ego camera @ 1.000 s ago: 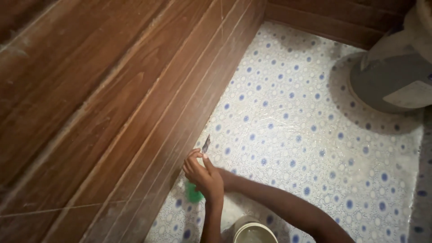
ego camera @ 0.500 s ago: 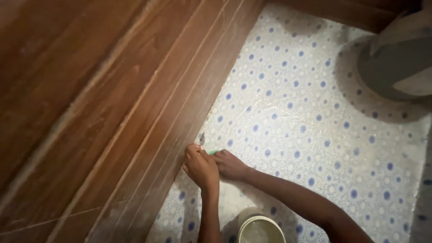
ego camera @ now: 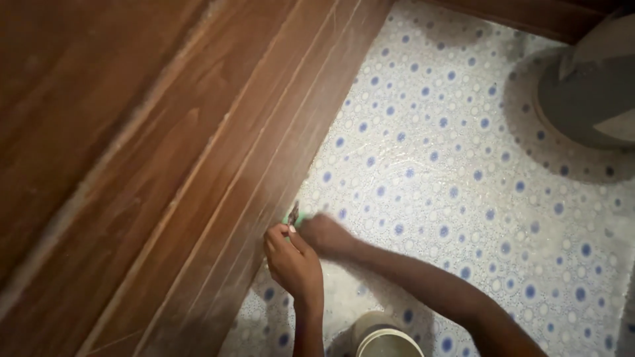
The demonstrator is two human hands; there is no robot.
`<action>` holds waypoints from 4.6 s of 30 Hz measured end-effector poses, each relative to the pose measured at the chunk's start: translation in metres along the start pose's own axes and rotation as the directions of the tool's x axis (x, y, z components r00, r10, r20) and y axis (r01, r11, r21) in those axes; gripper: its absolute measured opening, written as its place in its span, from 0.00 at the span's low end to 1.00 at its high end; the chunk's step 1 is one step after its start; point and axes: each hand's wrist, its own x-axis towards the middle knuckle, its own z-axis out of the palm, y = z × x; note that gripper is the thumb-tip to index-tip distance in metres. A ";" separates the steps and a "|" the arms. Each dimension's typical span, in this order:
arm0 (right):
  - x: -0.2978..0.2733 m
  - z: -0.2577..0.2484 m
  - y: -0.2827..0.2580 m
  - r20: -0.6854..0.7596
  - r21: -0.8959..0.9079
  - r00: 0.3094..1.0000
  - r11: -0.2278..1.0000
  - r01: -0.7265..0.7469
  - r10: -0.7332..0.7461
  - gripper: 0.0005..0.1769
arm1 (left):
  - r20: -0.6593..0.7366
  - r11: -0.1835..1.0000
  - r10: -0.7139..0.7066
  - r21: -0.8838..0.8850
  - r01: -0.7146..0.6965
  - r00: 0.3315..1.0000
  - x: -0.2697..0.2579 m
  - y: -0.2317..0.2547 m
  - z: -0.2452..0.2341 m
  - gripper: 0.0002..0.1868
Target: The person cleans the tiled floor by scrubbing it with a sponge, tearing open a sachet, and scrubbing the surface with water.
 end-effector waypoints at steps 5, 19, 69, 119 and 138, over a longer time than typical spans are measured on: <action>0.043 -0.035 0.040 0.074 -0.052 0.950 0.953 -0.299 0.302 0.11 | 0.015 0.999 0.010 -0.031 -0.009 1.000 0.002 0.004 0.004 0.04; -0.030 -0.012 0.001 -0.405 -0.239 0.856 0.941 0.240 -0.321 0.06 | 0.074 0.936 0.121 -0.341 -0.088 0.990 -0.001 -0.028 0.029 0.05; -0.151 -0.082 0.013 -0.039 0.903 0.795 0.362 -0.232 0.606 0.07 | 0.712 0.848 0.125 -0.438 0.298 0.691 -0.046 0.007 0.037 0.11; -0.062 -0.075 0.081 0.139 0.985 0.893 0.032 -0.169 0.428 0.23 | 0.423 0.942 -0.007 -0.302 0.149 0.906 -0.015 -0.092 0.005 0.09; -0.056 -0.047 0.068 -0.405 -0.050 0.889 0.966 -0.255 0.214 0.16 | 0.401 0.925 -0.041 -0.332 0.187 0.915 -0.015 -0.079 0.006 0.08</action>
